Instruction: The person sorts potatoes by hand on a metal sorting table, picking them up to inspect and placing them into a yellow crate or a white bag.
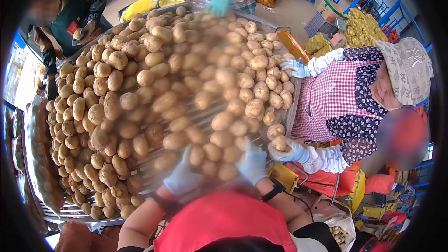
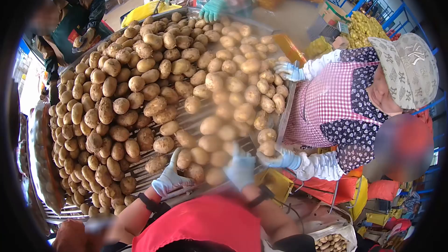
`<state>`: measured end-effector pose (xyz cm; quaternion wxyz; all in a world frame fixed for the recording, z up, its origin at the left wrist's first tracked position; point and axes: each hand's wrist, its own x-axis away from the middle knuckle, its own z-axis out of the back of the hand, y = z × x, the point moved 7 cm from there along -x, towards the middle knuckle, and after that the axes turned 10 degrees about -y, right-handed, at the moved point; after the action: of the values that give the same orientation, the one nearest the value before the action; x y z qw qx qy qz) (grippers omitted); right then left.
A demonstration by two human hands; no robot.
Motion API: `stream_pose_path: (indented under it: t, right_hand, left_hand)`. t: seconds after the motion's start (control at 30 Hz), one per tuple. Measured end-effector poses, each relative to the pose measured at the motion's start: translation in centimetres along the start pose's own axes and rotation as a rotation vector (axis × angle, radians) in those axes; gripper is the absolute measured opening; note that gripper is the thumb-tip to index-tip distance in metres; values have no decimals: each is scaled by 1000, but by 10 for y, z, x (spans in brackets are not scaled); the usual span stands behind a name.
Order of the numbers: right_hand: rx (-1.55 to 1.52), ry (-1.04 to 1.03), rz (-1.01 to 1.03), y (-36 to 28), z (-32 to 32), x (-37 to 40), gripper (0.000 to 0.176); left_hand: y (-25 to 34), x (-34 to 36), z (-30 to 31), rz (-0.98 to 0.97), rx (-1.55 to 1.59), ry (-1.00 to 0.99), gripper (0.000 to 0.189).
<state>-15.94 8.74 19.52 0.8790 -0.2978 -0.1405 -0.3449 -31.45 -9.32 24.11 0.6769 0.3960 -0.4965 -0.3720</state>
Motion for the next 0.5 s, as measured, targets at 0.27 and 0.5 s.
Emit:
stream_pose_path:
  t: [0.27,0.5]
  right_hand:
    - [-1236,90,-21,22,-47,-29,79]
    - [-1146,206,176,-51,51,-70,58]
  left_hand:
    - [-7,-30,1,20,963,-25,106]
    - [34,-100,52,-197,1127,102,80]
